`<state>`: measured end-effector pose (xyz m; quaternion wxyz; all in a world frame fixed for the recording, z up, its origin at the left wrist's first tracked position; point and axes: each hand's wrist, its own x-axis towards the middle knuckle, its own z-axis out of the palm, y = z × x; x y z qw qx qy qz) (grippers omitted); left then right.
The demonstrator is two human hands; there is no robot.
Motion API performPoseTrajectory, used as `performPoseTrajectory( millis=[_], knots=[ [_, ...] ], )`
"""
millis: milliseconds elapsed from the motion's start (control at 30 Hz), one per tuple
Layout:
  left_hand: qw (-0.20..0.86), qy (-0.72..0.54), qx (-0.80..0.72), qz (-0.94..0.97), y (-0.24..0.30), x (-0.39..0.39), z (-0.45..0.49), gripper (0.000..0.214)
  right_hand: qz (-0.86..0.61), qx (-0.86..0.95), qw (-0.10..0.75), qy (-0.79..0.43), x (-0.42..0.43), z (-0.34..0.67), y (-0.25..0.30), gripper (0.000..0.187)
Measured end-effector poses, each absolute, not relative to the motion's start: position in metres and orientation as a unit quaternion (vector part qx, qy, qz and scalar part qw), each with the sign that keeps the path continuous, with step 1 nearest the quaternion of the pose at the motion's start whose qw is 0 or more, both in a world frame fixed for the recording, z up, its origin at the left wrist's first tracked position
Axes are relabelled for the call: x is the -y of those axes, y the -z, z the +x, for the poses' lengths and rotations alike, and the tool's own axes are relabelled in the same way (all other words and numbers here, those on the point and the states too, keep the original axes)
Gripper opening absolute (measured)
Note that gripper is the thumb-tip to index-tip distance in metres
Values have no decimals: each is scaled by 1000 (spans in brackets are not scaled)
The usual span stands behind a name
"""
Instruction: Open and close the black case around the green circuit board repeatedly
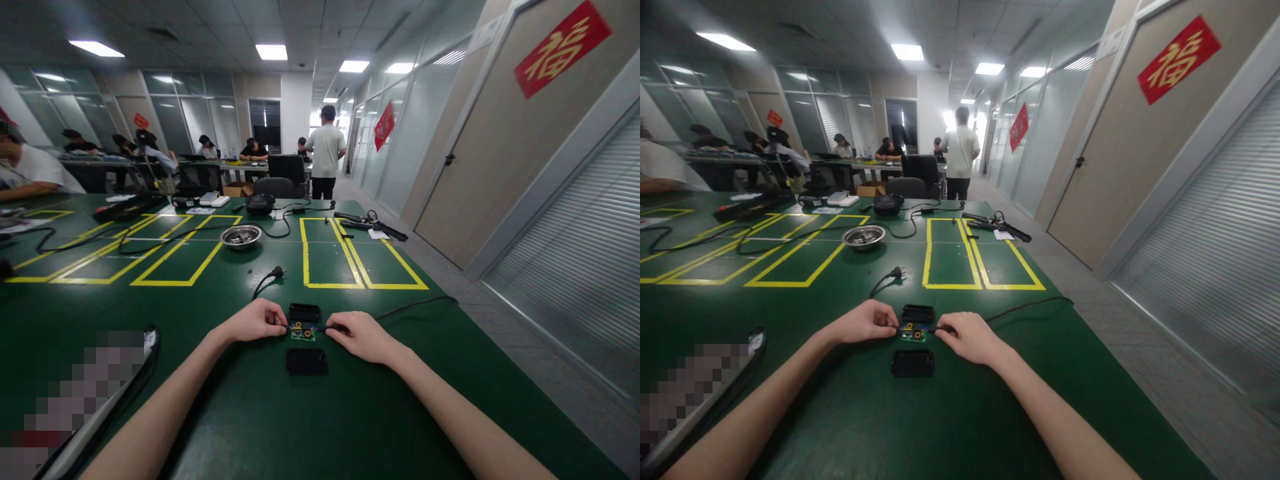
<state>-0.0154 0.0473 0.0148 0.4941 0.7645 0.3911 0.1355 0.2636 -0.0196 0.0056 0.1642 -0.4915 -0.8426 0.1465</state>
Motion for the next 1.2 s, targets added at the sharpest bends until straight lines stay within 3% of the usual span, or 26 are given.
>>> performPoseTrajectory(
  millis=[233, 467, 833, 1200],
  knots=[
    [562, -174, -376, 716, -30, -47, -20, 35, -466, 831, 259, -160, 18, 269, -6, 27],
    [646, -128, -322, 680, -39, -40, -23, 37, -396, 850, 312, -154, 30, 272, -19, 35],
    [668, -19, -315, 674, -20, -41, -21, 40, -367, 895, 199, -157, 41, 264, -32, 20],
    [643, -26, -349, 682, -18, -41, -20, 34, -429, 882, 122, -155, 37, 259, -31, 19]
  ],
)
